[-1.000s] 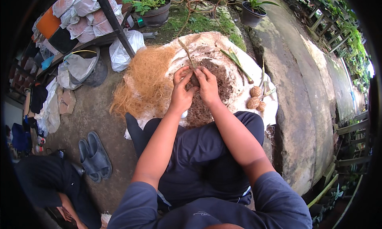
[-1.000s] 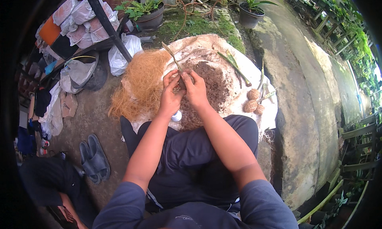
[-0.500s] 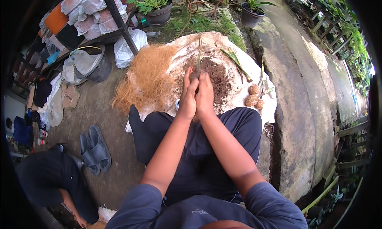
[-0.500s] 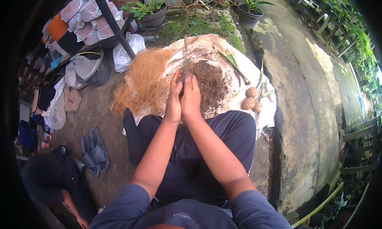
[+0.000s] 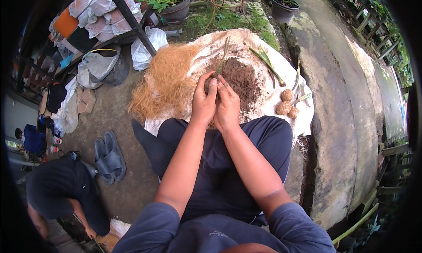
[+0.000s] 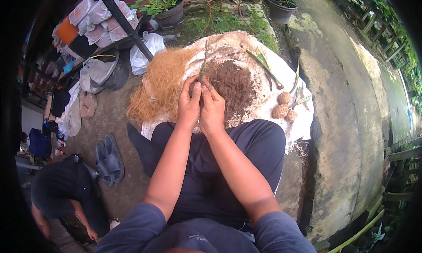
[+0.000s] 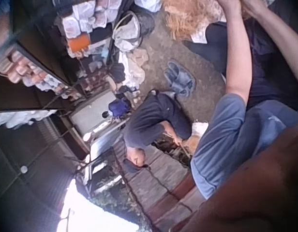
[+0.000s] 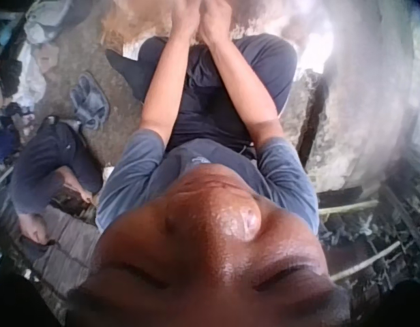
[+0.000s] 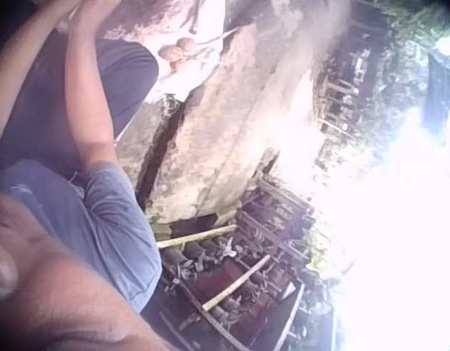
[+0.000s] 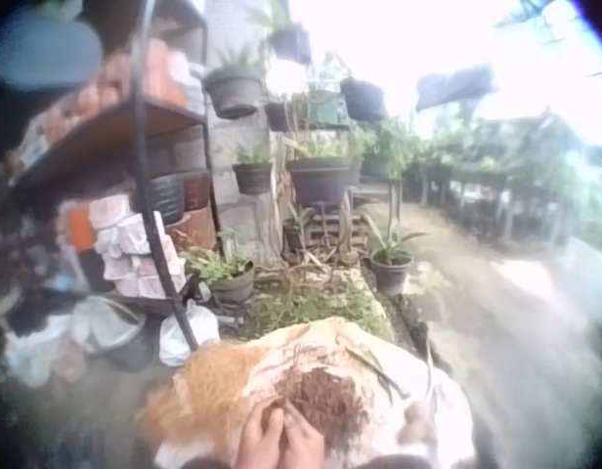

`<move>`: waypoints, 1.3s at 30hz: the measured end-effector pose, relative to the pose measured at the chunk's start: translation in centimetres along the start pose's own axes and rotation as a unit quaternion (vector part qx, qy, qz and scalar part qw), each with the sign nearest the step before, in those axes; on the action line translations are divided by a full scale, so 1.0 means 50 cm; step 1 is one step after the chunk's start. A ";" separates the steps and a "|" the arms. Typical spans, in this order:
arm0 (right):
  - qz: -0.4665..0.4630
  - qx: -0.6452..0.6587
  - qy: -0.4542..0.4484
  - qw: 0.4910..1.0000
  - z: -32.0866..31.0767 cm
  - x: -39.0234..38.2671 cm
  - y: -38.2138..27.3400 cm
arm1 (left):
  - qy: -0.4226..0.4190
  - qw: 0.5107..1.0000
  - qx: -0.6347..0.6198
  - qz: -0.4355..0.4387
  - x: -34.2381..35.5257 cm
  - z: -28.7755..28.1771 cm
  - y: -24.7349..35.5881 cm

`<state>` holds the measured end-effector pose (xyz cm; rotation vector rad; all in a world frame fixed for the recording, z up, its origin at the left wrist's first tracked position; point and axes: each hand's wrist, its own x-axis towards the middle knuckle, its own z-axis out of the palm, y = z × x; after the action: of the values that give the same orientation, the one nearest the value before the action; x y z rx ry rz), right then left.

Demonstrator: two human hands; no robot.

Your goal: The person sits on the ground and repeatedly wraps a small plant with coco fiber, securing it with twine. The person handles the plant, coco fiber, and twine by hand throughout the clip.

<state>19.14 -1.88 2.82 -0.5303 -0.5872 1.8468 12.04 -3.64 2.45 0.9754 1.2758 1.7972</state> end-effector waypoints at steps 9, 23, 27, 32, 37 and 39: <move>-0.035 -0.238 0.057 0.969 -0.014 0.017 -0.035 | 0.018 0.981 -0.093 -0.169 0.011 0.000 0.018; -0.142 -0.555 -0.021 0.820 -0.050 -0.028 -0.127 | 0.028 0.975 0.015 -0.218 -0.046 -0.034 0.058; -0.043 -0.598 0.016 0.800 -0.085 -0.042 -0.152 | 0.048 0.973 -0.037 -0.222 -0.060 -0.031 0.041; 0.008 -0.394 -0.002 0.919 -0.110 -0.047 -0.128 | 0.014 0.971 -0.065 -0.230 -0.067 -0.002 0.039; 0.184 -0.199 -0.075 0.960 -0.062 -0.078 -0.120 | -0.078 0.987 -0.046 -0.132 -0.102 -0.003 0.067; 0.250 -0.138 -0.090 0.954 -0.047 -0.104 -0.123 | -0.087 0.991 0.008 -0.100 -0.122 0.004 0.096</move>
<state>26.69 -4.58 5.25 -0.7527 -0.9046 2.3251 14.42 -10.09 6.07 0.9534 1.2338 1.5173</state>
